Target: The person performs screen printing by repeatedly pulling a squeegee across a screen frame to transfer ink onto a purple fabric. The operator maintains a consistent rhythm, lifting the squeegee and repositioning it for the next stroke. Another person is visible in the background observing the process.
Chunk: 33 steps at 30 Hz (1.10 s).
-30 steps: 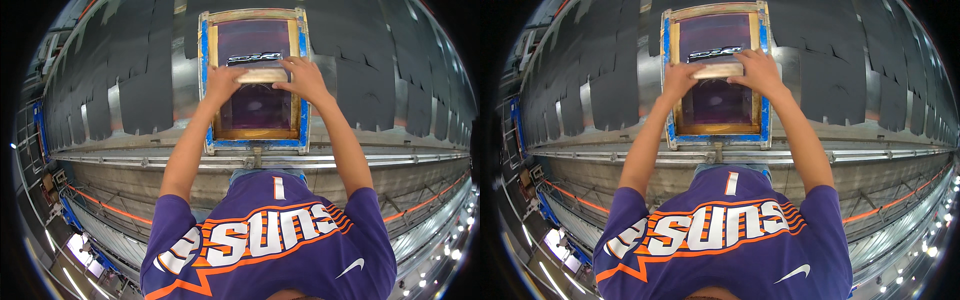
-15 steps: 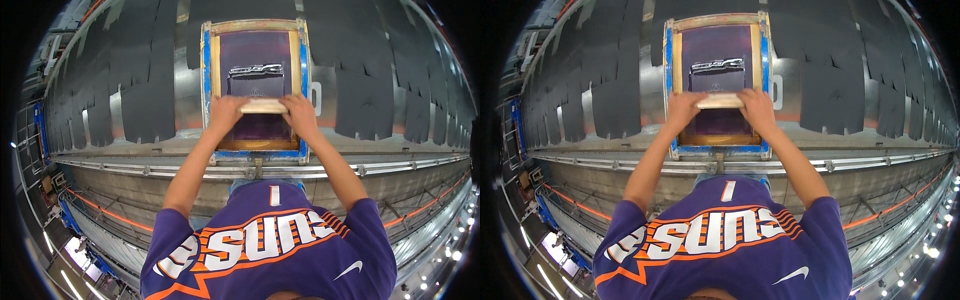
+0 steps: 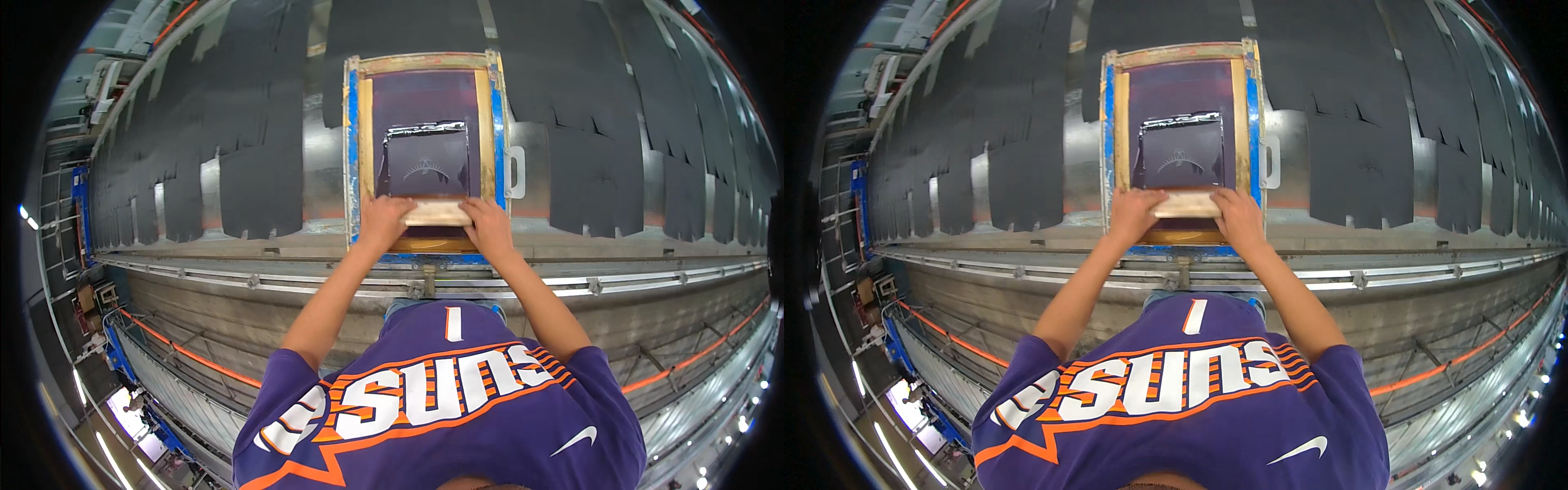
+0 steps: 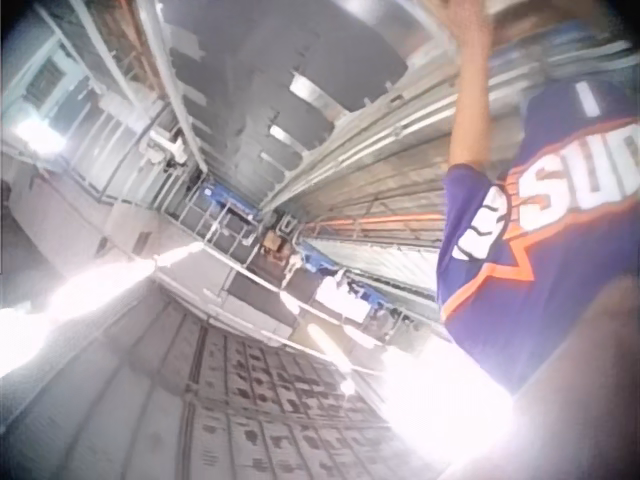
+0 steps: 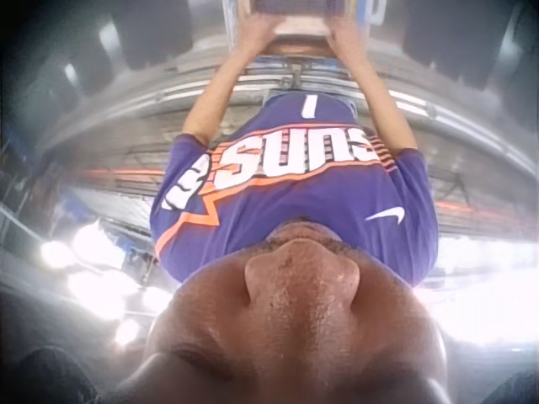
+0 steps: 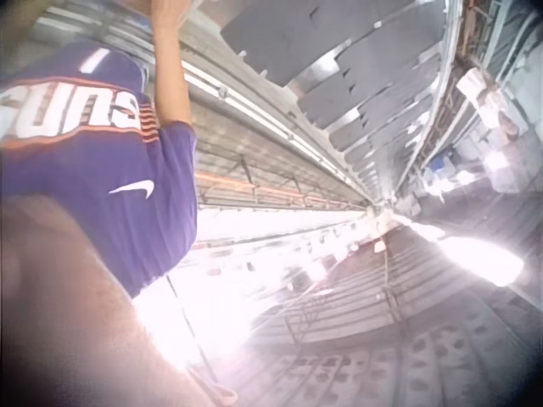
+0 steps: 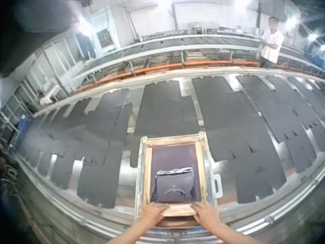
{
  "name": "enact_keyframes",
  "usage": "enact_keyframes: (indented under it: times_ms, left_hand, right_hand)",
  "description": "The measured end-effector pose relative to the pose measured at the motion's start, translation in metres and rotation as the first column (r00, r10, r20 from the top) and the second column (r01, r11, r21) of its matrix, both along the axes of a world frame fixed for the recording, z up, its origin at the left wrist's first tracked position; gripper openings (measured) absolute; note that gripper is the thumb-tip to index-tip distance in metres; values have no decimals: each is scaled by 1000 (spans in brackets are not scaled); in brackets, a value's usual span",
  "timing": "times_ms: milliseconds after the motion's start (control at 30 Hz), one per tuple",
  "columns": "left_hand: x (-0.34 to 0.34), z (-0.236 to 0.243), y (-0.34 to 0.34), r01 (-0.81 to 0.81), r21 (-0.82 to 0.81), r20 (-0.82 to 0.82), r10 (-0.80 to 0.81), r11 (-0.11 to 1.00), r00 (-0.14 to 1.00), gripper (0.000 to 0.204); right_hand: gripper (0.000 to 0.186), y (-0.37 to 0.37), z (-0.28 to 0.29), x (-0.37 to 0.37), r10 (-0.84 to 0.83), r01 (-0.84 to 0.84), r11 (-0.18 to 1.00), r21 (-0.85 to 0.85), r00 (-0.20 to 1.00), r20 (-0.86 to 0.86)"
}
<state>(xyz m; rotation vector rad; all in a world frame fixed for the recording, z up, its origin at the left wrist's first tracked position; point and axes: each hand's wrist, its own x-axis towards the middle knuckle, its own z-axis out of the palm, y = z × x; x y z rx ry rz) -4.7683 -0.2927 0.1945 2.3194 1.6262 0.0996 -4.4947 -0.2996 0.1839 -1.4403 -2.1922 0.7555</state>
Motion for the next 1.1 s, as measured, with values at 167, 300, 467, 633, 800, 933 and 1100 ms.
enact_keyframes:
  times_ms: [167, 300, 467, 633, 800, 933, 1100]
  left_hand:
    - [-4, 9, -31, -45, 67, 83, 40, 997, 996, 46]
    - [4, 3, -37, -38, 60, 124, 30, 997, 992, 57]
    - [-5, 15, -74, -73, 96, 98, 64, 993, 993, 59]
    - [-46, 20, -91, -117, 143, 167, 92, 983, 982, 59]
    - [-190, 24, -104, -205, 144, 132, 186, 968, 974, 61]
    - [-318, 34, -109, -213, 124, 99, 201, 969, 975, 54]
    - [-406, 41, -104, -159, 131, 66, 151, 979, 986, 62]
  right_hand:
    - [56, 40, -35, 50, -364, 357, 929, -97, 837, -407]
    - [42, 111, -71, 78, -607, 539, 791, -290, 752, -258]
    - [25, 119, -34, 40, -644, 632, 764, -128, 739, -199]
    - [24, 121, -16, -3, -639, 658, 752, -46, 710, -295]
    - [22, 107, -31, -178, -547, 611, 790, -47, 668, -505]
    - [22, 92, -27, -311, -574, 609, 787, -100, 663, -480]
    - [21, 90, -18, -392, -614, 595, 781, -188, 678, -404]
